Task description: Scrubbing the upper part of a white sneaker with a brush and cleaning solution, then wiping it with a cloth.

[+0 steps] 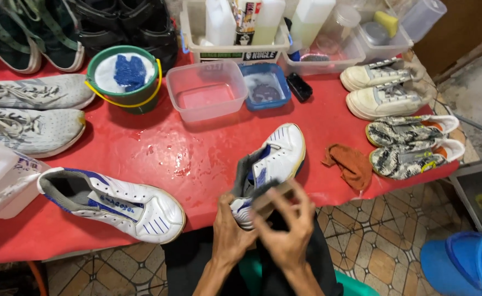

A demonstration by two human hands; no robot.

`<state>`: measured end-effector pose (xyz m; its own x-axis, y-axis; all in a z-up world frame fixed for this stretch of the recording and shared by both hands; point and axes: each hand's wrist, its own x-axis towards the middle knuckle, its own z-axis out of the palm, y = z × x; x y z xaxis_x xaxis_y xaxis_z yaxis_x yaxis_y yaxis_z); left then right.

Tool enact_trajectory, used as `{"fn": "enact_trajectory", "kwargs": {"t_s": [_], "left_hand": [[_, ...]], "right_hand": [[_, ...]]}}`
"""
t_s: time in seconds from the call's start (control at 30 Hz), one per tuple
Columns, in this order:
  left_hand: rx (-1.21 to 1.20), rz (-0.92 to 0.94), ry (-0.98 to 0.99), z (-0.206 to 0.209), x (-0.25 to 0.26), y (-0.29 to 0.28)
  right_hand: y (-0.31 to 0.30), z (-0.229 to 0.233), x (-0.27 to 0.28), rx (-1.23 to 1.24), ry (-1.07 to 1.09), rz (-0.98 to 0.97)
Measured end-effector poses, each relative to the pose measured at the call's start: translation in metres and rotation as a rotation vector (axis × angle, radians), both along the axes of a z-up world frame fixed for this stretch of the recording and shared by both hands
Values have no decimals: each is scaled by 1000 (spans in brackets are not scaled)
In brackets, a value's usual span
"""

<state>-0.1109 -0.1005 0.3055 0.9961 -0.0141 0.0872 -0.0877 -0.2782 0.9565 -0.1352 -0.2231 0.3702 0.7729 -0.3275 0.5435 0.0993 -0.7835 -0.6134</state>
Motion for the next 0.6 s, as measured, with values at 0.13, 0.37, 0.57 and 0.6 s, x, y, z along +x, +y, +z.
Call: {"fn": "enact_trajectory", "kwargs": {"t_s": [0.13,0.37,0.57,0.6], "left_hand": [[-76,-129,-132,2,3,9],[-80,-246,-126,-11,13,26],[-37,-247,-110,-15,9,22],[-37,-244,-106,-10,8,22]], "right_hand": [[-1,-5,-7,-38,3,193],[2,-6,-9,-164,1,270],[10,-12,-16,-89,-23,225],[8,-11,-14,-87,-19,227]]}}
